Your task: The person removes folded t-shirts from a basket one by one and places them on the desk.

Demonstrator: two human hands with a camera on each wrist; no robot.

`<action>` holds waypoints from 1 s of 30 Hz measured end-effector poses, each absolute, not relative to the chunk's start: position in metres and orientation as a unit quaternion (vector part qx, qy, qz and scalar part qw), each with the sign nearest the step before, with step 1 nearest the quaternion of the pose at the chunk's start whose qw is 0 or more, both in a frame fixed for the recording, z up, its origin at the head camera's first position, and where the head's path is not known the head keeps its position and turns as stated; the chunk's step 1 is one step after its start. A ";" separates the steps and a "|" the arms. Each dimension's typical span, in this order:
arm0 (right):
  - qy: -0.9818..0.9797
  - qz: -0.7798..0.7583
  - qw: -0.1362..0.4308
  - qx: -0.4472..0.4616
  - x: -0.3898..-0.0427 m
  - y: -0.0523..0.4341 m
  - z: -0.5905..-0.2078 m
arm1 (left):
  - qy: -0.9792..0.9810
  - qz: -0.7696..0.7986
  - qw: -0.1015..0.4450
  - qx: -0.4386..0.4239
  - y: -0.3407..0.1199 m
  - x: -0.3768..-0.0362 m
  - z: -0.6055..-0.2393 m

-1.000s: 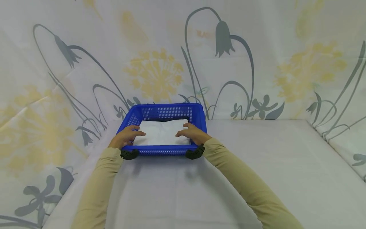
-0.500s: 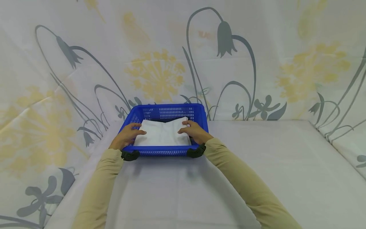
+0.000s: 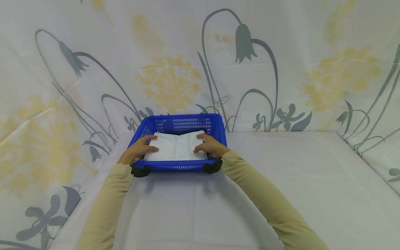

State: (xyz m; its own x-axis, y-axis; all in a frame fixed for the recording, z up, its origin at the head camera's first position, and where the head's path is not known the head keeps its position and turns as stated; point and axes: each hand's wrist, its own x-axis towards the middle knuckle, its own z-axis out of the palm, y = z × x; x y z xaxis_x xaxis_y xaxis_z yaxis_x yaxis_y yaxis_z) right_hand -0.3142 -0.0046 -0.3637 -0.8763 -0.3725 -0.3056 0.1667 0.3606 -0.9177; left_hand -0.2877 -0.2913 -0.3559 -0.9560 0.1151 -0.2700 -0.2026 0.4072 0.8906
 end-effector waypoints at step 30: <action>0.784 -0.585 0.158 -0.133 -0.311 0.005 -0.346 | 0.828 0.557 0.071 -0.003 -0.277 -0.274 -0.326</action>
